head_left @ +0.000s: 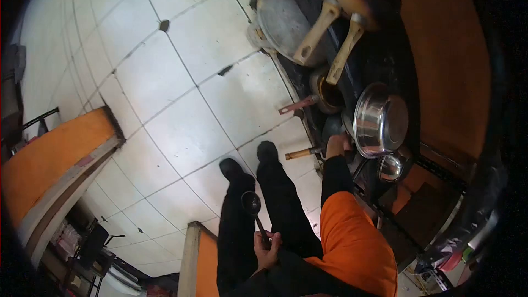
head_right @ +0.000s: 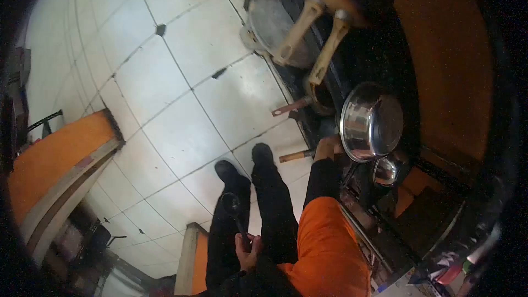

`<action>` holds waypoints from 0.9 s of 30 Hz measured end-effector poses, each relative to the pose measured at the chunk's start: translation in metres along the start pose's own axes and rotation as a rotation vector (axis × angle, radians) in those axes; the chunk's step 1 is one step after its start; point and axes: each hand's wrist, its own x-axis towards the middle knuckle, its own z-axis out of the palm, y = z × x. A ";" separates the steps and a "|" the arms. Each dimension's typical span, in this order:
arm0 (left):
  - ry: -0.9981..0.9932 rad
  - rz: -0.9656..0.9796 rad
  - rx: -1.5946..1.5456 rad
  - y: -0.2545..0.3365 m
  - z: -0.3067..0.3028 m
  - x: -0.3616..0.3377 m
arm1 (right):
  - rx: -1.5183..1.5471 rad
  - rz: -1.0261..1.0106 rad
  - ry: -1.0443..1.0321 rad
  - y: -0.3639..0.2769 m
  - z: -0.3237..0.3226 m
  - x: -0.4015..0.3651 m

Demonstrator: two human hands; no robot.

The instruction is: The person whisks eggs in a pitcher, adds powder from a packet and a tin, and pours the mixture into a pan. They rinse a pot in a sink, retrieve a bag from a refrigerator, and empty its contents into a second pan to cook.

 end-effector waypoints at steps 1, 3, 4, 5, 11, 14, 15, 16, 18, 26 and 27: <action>-0.010 0.001 0.003 0.014 -0.005 -0.004 | 0.044 0.015 0.014 -0.002 -0.008 -0.011; -0.026 0.037 0.006 0.051 -0.019 -0.011 | 0.248 0.077 -0.046 -0.002 -0.034 -0.036; -0.050 0.041 -0.014 0.074 -0.027 -0.014 | 0.395 0.119 -0.084 -0.005 -0.049 -0.048; -0.059 0.108 0.021 0.091 -0.038 -0.015 | 0.576 0.183 -0.130 -0.011 -0.064 -0.058; -0.074 0.403 -0.008 0.234 -0.082 -0.012 | 2.342 1.058 -0.594 -0.099 -0.158 -0.057; -0.081 0.519 -0.053 0.312 -0.108 0.018 | 2.477 0.717 -0.810 -0.154 -0.265 -0.038; -0.101 0.548 -0.082 0.340 -0.113 0.033 | 2.387 0.366 -0.777 -0.141 -0.322 -0.047; -0.033 0.622 -0.049 0.367 -0.119 0.052 | 2.335 0.270 -0.792 -0.134 -0.391 -0.053; 0.062 0.582 -0.027 0.428 -0.134 0.080 | 2.498 0.036 -0.725 -0.131 -0.496 -0.056; 0.184 0.427 -0.411 0.623 -0.226 0.143 | 1.656 -1.196 -0.064 -0.184 -0.835 0.030; 0.203 0.423 -0.438 0.639 -0.240 0.144 | 1.560 -1.326 0.065 -0.193 -0.877 0.035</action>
